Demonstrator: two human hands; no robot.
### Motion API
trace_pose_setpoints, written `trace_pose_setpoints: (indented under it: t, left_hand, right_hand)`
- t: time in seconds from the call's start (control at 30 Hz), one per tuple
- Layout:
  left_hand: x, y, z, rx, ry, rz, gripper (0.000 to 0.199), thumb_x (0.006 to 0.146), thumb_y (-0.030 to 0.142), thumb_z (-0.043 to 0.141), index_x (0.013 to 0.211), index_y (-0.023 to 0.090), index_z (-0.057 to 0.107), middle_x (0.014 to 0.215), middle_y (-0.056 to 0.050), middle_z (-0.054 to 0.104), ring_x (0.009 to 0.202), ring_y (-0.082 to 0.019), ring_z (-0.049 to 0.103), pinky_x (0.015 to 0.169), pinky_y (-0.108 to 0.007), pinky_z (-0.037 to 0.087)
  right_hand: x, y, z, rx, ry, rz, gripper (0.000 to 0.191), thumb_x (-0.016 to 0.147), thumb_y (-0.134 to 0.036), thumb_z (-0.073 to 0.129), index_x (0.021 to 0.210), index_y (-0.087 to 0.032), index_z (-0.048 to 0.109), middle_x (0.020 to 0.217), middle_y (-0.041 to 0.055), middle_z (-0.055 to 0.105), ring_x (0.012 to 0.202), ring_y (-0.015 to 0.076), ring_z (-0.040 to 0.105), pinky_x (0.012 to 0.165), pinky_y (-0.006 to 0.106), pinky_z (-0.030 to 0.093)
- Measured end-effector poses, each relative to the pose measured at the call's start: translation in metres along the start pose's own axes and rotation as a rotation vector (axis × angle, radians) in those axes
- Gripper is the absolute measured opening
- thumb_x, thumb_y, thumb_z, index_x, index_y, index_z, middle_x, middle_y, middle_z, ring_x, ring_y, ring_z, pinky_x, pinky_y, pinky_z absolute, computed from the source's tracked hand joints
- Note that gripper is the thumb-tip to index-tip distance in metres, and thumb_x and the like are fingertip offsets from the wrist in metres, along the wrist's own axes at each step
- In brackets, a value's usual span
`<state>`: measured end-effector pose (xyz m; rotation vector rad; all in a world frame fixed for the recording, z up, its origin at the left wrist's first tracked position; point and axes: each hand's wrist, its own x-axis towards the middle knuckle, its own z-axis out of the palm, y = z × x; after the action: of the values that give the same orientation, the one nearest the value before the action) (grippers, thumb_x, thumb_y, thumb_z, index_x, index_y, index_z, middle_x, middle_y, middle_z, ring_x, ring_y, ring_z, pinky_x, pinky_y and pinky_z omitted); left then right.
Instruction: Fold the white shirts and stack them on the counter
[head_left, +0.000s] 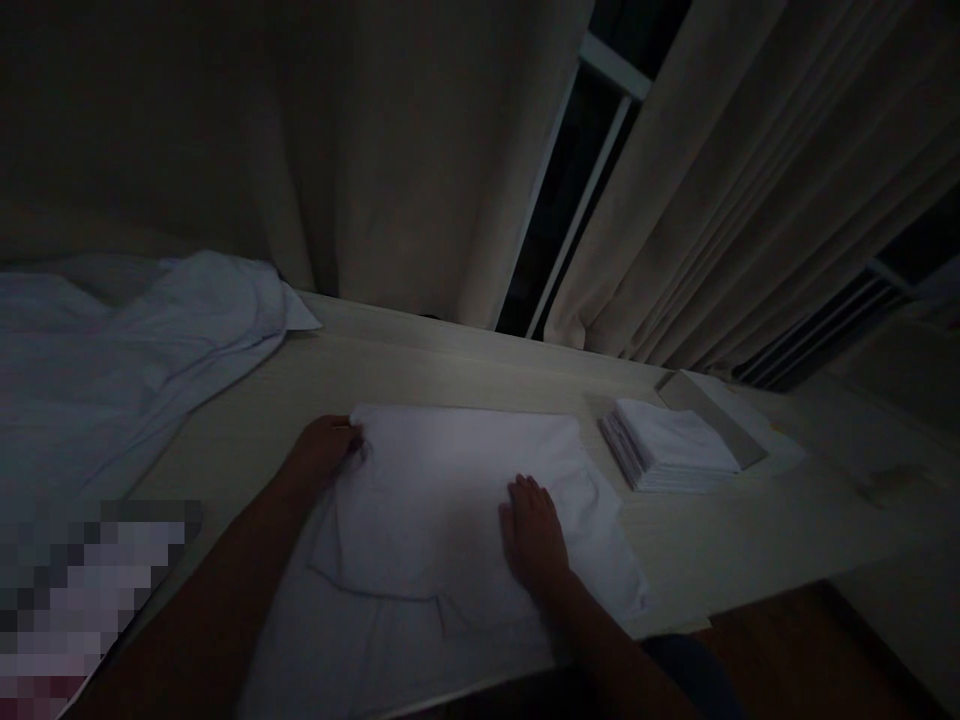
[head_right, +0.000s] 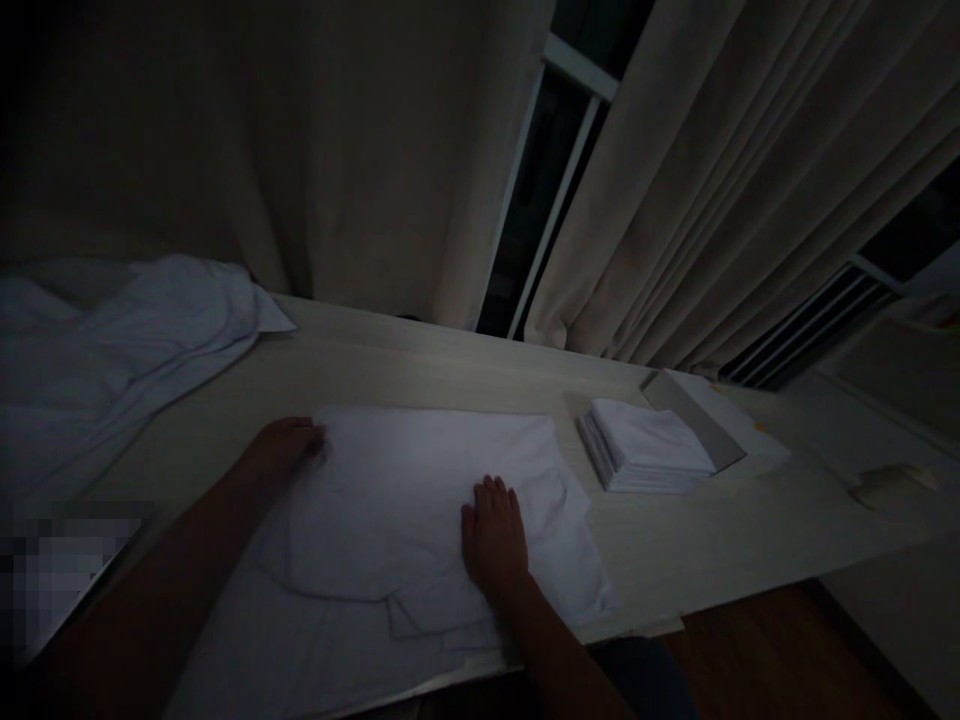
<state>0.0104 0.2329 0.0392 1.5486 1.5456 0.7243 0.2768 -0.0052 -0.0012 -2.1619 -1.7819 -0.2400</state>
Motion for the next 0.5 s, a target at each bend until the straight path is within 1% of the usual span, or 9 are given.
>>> trace_pose_setpoints:
  t: [0.07, 0.13, 0.23, 0.3, 0.43, 0.5]
  left_hand:
    - [0.0015, 0.0004, 0.0018, 0.0, -0.024, 0.006, 0.02, 0.071, 0.035, 0.052, 0.069, 0.017, 0.06, 0.063, -0.002, 0.061, 0.055, -0.014, 0.054, 0.054, -0.025, 0.039]
    - [0.0029, 0.0009, 0.003, 0.037, -0.029, 0.007, 0.026, 0.072, 0.043, 0.054, 0.063, 0.018, 0.058, 0.061, -0.003, 0.061, 0.055, -0.016, 0.055, 0.054, -0.027, 0.039]
    - [0.0039, 0.0009, 0.0029, 0.14, 0.004, 0.018, 0.036, 0.065, 0.053, 0.065, 0.059, 0.019, 0.056, 0.062, -0.006, 0.062, 0.058, -0.019, 0.056, 0.056, -0.029, 0.039]
    - [0.0039, 0.0006, 0.0022, 0.167, 0.031, 0.013, 0.036, 0.062, 0.054, 0.068, 0.063, 0.019, 0.058, 0.066, -0.006, 0.064, 0.061, -0.02, 0.059, 0.057, -0.03, 0.041]
    - [0.0048, -0.0003, 0.004, 0.092, 0.072, -0.069, 0.039, 0.065, 0.052, 0.068, 0.083, 0.018, 0.062, 0.076, -0.008, 0.068, 0.064, -0.022, 0.063, 0.059, -0.032, 0.045]
    - [0.0067, -0.0027, 0.0077, 0.117, 0.084, -0.067, 0.044, 0.066, 0.052, 0.068, 0.09, 0.016, 0.061, 0.084, -0.011, 0.069, 0.07, -0.024, 0.065, 0.063, -0.034, 0.047]
  right_hand:
    - [-0.0002, -0.0002, -0.0001, -0.004, 0.002, -0.002, 0.042, 0.099, -0.032, 0.034, 0.133, -0.014, 0.053, 0.143, 0.0122, 0.048, 0.138, 0.0236, 0.034, 0.115, 0.045, 0.025]
    - [-0.0002, -0.0004, 0.0001, -0.008, 0.006, -0.003, 0.042, 0.099, -0.032, 0.034, 0.133, -0.014, 0.052, 0.143, 0.012, 0.048, 0.138, 0.0234, 0.035, 0.114, 0.045, 0.025]
    - [0.0001, -0.0003, 0.001, -0.011, 0.008, -0.002, 0.042, 0.099, -0.032, 0.035, 0.133, -0.014, 0.052, 0.142, 0.012, 0.048, 0.137, 0.0234, 0.035, 0.114, 0.045, 0.027]
    - [0.0001, 0.0001, 0.0014, -0.011, 0.01, -0.004, 0.042, 0.099, -0.032, 0.035, 0.132, -0.014, 0.053, 0.142, 0.0121, 0.048, 0.137, 0.0234, 0.035, 0.114, 0.045, 0.027]
    - [-0.0004, 0.0001, 0.0001, -0.008, 0.016, -0.012, 0.043, 0.099, -0.033, 0.034, 0.133, -0.014, 0.052, 0.143, 0.0122, 0.047, 0.138, 0.024, 0.034, 0.114, 0.046, 0.025]
    - [-0.0006, -0.0002, -0.0013, -0.004, 0.008, -0.01, 0.043, 0.099, -0.033, 0.033, 0.133, -0.014, 0.052, 0.143, 0.0123, 0.048, 0.138, 0.024, 0.035, 0.114, 0.045, 0.026]
